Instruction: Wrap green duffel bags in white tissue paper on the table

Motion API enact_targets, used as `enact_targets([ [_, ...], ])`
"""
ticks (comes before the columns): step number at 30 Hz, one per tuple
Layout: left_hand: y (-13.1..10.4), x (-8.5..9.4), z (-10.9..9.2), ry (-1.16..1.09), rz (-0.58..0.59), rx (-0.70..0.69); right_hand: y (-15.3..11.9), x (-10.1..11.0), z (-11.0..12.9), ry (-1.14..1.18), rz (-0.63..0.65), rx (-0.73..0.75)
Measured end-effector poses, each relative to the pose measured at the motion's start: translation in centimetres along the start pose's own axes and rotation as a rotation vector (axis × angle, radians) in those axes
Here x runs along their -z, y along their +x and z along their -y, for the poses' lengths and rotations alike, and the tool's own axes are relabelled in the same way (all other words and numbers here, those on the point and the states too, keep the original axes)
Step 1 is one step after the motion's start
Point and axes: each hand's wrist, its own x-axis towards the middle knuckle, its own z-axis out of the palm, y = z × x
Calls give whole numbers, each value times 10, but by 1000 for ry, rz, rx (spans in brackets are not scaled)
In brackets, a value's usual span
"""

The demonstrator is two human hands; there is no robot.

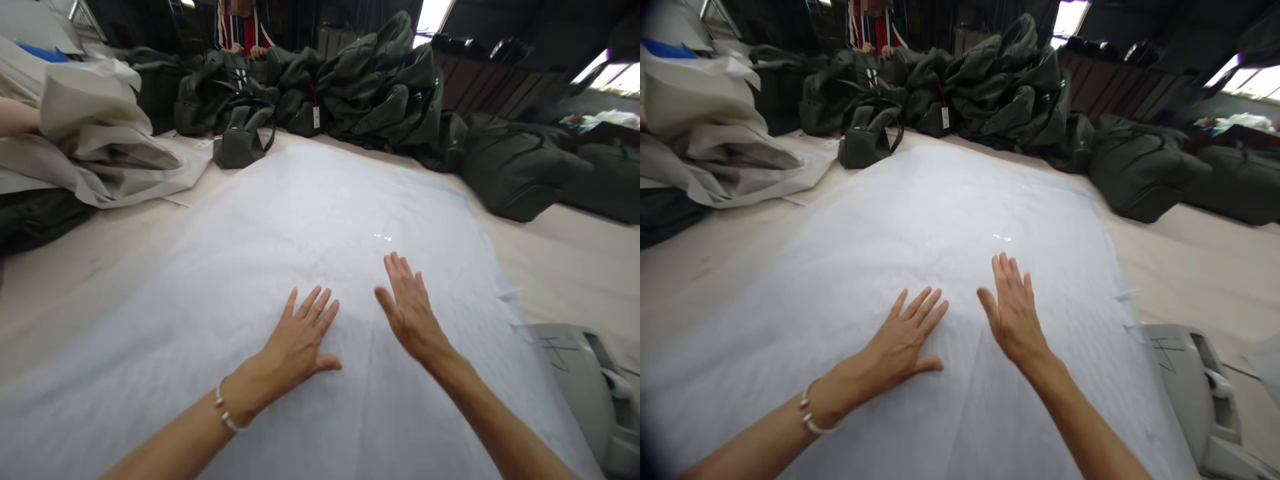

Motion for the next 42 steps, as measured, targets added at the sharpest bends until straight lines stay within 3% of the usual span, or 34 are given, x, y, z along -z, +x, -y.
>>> enact_targets([
  [3,-57,-4,-4,31,57,19,-100,-7,17,-67,42,64],
  [6,-100,-20,-6,38,123,67,-160,-32,23,-106,65,114],
  [9,-114,-27,-8,31,172,119,-176,-51,21,-125,73,125],
  [13,-110,-13,-23,30,212,181,-173,-57,22,-94,103,115],
  [16,-111,-1,-46,-18,228,130,-169,-52,25,-31,113,116],
  [18,-113,0,-58,-63,284,76,-168,-34,18,27,47,100],
  [21,-118,-10,-66,-71,374,66,-176,25,-24,116,-230,-87],
  [24,-120,-24,-60,-38,328,65,-203,107,-98,114,-490,-569],
  [26,-120,-33,-54,-15,242,40,-223,154,-148,138,-511,-901],
  [28,-120,-37,-51,23,160,18,-239,181,-187,266,-408,-1096],
  [31,-121,-36,-54,101,122,28,-245,184,-223,538,-196,-1117],
  [34,-121,-32,-58,148,141,49,-241,171,-235,720,-96,-1087],
  [37,-118,-27,-57,135,185,68,-238,165,-238,790,-86,-1120],
  [42,-118,-11,-65,43,354,143,-239,157,-256,769,-122,-1188],
])
